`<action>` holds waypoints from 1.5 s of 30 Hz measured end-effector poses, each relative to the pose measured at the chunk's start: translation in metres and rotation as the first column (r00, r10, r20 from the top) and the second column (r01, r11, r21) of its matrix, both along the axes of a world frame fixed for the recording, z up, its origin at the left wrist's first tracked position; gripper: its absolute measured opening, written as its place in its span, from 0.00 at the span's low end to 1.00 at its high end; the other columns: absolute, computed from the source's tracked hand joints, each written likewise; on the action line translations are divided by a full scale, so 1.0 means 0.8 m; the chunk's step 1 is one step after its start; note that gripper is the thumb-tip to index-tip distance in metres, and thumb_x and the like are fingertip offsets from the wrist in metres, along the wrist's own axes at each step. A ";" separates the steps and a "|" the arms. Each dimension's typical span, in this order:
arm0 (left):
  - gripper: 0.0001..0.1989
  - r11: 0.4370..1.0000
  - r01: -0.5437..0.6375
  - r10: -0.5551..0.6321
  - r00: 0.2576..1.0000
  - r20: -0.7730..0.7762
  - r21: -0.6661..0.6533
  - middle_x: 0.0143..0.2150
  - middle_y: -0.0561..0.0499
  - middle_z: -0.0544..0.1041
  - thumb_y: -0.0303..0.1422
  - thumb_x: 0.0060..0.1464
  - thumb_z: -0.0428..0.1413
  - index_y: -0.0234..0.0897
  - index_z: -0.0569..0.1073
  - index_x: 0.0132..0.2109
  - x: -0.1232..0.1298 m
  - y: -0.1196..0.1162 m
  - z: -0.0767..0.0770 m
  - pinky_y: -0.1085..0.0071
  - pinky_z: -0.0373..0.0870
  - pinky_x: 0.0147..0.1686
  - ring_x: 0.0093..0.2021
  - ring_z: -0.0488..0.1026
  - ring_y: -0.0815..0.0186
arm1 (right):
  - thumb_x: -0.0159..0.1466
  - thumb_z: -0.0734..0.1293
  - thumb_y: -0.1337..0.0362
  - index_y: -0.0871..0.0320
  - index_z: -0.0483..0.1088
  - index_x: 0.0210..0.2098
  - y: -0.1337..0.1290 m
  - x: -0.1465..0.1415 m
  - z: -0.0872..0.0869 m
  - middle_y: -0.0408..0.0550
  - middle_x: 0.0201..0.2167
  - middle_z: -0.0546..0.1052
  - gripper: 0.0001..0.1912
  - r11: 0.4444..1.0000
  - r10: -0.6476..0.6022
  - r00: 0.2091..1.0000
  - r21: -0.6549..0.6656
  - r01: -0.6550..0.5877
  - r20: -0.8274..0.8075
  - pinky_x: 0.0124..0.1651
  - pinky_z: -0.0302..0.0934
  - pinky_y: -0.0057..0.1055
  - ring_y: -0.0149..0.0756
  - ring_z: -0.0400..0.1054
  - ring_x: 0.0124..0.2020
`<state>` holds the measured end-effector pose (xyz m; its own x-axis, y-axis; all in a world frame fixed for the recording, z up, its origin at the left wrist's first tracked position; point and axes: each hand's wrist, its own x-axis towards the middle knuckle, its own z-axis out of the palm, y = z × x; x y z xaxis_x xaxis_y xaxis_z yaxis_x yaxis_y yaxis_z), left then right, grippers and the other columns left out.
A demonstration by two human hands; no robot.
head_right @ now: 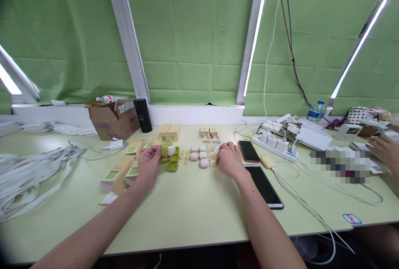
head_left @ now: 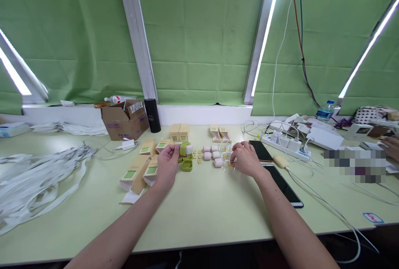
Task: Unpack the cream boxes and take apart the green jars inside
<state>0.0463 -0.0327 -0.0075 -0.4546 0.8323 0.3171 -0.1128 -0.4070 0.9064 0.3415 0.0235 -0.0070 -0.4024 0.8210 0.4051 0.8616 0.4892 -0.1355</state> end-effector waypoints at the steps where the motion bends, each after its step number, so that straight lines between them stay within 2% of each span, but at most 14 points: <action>1: 0.28 1.000 0.002 -0.002 1.000 0.002 -0.001 0.34 0.50 0.80 0.55 0.43 0.71 0.35 0.77 0.38 0.000 0.000 0.001 0.67 0.78 0.39 0.35 0.79 0.64 | 0.54 0.76 0.72 0.50 0.83 0.25 0.001 0.001 -0.002 0.55 0.46 0.79 0.09 1.000 0.003 1.000 0.001 -0.003 -0.005 0.53 0.58 0.47 0.54 0.63 0.53; 6: 0.28 1.000 -0.002 0.002 1.000 0.016 -0.003 0.34 0.50 0.80 0.55 0.42 0.71 0.35 0.77 0.37 0.004 -0.004 0.006 0.68 0.78 0.41 0.35 0.79 0.65 | 0.54 0.75 0.73 0.51 0.83 0.25 0.004 0.001 -0.005 0.55 0.46 0.79 0.09 1.000 0.000 1.000 -0.009 0.000 -0.019 0.54 0.56 0.47 0.55 0.63 0.54; 13: 0.28 0.999 0.032 -0.032 0.999 0.027 -0.004 0.33 0.50 0.80 0.55 0.42 0.71 0.35 0.76 0.36 0.004 -0.005 0.005 0.67 0.79 0.36 0.34 0.79 0.64 | 0.53 0.75 0.74 0.52 0.82 0.27 -0.002 -0.002 0.002 0.54 0.48 0.79 0.10 0.999 -0.020 1.000 -0.039 0.021 0.017 0.56 0.56 0.48 0.55 0.64 0.56; 17: 0.27 0.997 0.078 -0.078 0.996 0.047 -0.006 0.34 0.50 0.80 0.53 0.43 0.72 0.35 0.75 0.35 0.006 -0.008 0.009 0.67 0.79 0.35 0.33 0.79 0.63 | 0.53 0.78 0.69 0.50 0.81 0.34 -0.008 -0.004 0.010 0.51 0.51 0.77 0.10 0.999 0.010 0.999 -0.048 -0.013 -0.051 0.60 0.56 0.51 0.55 0.62 0.59; 23: 0.23 0.974 0.225 -0.222 0.971 0.086 -0.021 0.34 0.48 0.80 0.48 0.45 0.72 0.35 0.75 0.35 0.012 -0.015 0.013 0.64 0.79 0.34 0.32 0.79 0.63 | 0.59 0.74 0.68 0.50 0.74 0.48 -0.023 -0.028 0.020 0.52 0.56 0.73 0.18 0.980 0.164 0.960 0.153 -0.131 -0.229 0.64 0.55 0.54 0.55 0.58 0.63; 28: 0.20 0.947 0.320 -0.313 0.938 0.152 -0.026 0.31 0.51 0.79 0.45 0.45 0.73 0.36 0.75 0.33 0.014 -0.014 0.011 0.66 0.76 0.32 0.27 0.76 0.66 | 0.65 0.69 0.64 0.50 0.70 0.55 -0.042 -0.068 0.008 0.53 0.55 0.73 0.19 0.930 0.339 0.852 0.280 -0.239 -0.399 0.63 0.58 0.54 0.55 0.61 0.61; 31: 0.20 0.931 0.363 -0.351 0.918 0.183 -0.038 0.31 0.51 0.79 0.43 0.42 0.74 0.35 0.75 0.33 0.016 -0.015 0.011 0.68 0.75 0.31 0.26 0.75 0.68 | 0.65 0.69 0.63 0.50 0.65 0.60 -0.051 -0.090 -0.002 0.54 0.56 0.73 0.24 0.915 0.398 0.761 0.280 -0.290 -0.513 0.63 0.60 0.54 0.54 0.62 0.60; 37: 0.20 0.906 0.414 -0.396 0.902 0.171 -0.085 0.30 0.50 0.77 0.42 0.43 0.73 0.34 0.75 0.31 0.025 -0.024 0.018 0.70 0.74 0.30 0.26 0.73 0.69 | 0.63 0.72 0.62 0.48 0.62 0.63 -0.066 -0.123 -0.009 0.53 0.59 0.71 0.31 0.893 0.418 0.623 0.173 -0.416 -0.661 0.65 0.62 0.52 0.51 0.62 0.62; 41: 0.20 0.907 0.414 -0.396 0.902 0.172 -0.081 0.28 0.53 0.74 0.43 0.42 0.74 0.35 0.74 0.30 0.028 -0.024 0.016 0.73 0.71 0.27 0.25 0.69 0.71 | 0.62 0.72 0.65 0.47 0.66 0.60 -0.070 -0.137 -0.002 0.51 0.57 0.72 0.28 0.877 0.393 0.555 0.118 -0.465 -0.733 0.65 0.63 0.49 0.48 0.65 0.61; 45: 0.20 0.918 0.390 -0.376 0.914 0.149 -0.077 0.27 0.53 0.73 0.43 0.42 0.74 0.35 0.75 0.29 0.027 -0.021 0.012 0.76 0.67 0.25 0.25 0.67 0.72 | 0.61 0.71 0.69 0.48 0.70 0.55 -0.066 -0.143 0.004 0.49 0.54 0.75 0.24 0.864 0.397 0.492 0.135 -0.484 -0.774 0.62 0.65 0.46 0.46 0.68 0.58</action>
<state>0.0679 -0.0497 0.0022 -0.1250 0.9755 0.1809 -0.3596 -0.2145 0.9081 0.2273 -0.0295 -0.0035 -0.3028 0.6746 0.6732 0.0893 0.7233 -0.6847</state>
